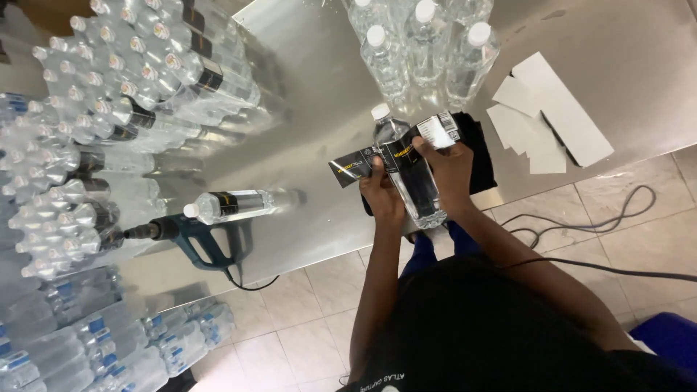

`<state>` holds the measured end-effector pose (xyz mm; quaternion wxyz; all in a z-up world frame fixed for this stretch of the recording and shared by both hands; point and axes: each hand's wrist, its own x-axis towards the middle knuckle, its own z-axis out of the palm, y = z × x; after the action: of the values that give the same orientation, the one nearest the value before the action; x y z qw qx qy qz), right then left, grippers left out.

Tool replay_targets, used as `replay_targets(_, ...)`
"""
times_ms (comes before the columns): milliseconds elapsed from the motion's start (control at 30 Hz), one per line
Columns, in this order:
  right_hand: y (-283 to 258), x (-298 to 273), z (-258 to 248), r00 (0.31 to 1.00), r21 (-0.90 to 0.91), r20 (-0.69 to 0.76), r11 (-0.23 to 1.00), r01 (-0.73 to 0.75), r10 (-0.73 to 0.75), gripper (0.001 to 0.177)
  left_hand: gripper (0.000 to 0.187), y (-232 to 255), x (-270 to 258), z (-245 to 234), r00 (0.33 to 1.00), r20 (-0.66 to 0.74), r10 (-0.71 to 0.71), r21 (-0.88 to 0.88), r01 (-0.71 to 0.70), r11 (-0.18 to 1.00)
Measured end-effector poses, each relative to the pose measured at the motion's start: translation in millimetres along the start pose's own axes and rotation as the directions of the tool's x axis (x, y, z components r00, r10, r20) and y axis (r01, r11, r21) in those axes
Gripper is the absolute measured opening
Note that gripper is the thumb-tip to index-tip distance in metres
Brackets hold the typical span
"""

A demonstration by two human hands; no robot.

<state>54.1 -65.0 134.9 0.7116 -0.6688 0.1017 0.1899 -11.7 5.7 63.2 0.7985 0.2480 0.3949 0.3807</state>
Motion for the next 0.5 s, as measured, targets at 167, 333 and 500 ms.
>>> replay_targets(167, 27.1, 7.8, -37.2, 0.905, 0.156, 0.353, 0.969, 0.193, -0.237, 0.079, 0.01, 19.1, 10.8, -22.0, 0.971, 0.201, 0.127, -0.071, -0.115, 0.991)
replay_targets(333, 23.4, -32.9, -57.6, 0.68, -0.102, 0.723, 0.956, 0.274, -0.118, 0.132, 0.025, 39.7, -30.2, 1.5, 0.948, 0.249, 0.199, -0.186, -0.155, 0.97)
replay_targets(500, 14.6, -54.7, -66.1, 0.66, 0.028, 0.694, 0.927, 0.374, -0.287, 0.081, 0.039, 53.1, -61.1, 2.2, 0.874, 0.436, 0.217, -0.21, -0.136, 0.968)
